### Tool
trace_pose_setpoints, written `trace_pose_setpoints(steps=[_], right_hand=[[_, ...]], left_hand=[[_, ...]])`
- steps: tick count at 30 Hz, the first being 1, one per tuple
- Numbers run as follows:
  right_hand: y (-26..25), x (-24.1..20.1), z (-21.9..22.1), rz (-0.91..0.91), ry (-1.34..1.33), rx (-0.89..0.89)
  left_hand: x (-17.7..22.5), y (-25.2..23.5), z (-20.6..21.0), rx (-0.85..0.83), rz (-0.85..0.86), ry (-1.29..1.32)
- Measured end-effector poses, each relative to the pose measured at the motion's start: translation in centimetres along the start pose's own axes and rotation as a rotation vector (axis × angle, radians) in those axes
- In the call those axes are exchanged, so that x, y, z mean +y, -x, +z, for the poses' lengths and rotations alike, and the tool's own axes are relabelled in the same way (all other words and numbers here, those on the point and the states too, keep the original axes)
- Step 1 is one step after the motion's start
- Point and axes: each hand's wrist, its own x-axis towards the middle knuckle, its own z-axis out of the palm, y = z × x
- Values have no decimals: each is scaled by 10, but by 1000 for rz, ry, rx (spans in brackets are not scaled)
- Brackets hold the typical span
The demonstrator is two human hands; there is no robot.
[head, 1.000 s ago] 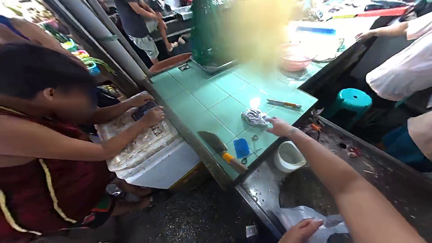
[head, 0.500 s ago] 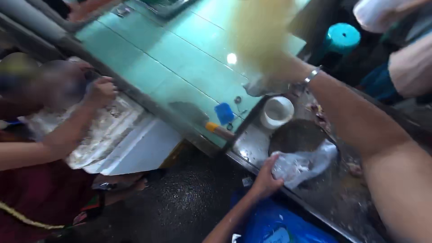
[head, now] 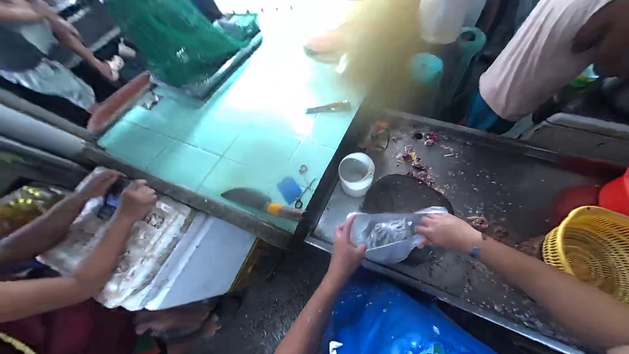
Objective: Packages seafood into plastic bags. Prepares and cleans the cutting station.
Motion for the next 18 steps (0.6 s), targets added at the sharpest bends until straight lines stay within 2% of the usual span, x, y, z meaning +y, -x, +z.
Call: trace_pose_setpoints(steps=[2, 4, 7, 9, 11, 13, 14, 16, 17, 18], right_hand=[[24, -10, -12, -35, 49, -16], [34, -36, -27, -103, 32, 96], [26, -79, -28, -277, -181, 646], [34, -88, -17, -231, -288, 933], [63, -58, 3, 51, -235, 1123], [122, -5, 44, 550, -179, 1130], [162, 21, 71, 816, -196, 1052], [236, 49, 136, 1232, -329, 886], [259, 51, 162, 1355, -395, 776], [271, 50, 174, 1396, -432, 669]], left_hand=[[17, -3, -2, 26, 147, -213], [37, 2, 8, -51, 333, -285], [51, 14, 55, -166, 497, -309], [45, 17, 93, -107, 538, -262], [48, 15, 101, -25, 524, -281], [53, 14, 87, 0, 543, -323], [58, 13, 78, 1, 565, -329], [72, 11, 58, 0, 600, -291], [83, 11, 48, 8, 605, -264], [96, 10, 38, 20, 609, -238]])
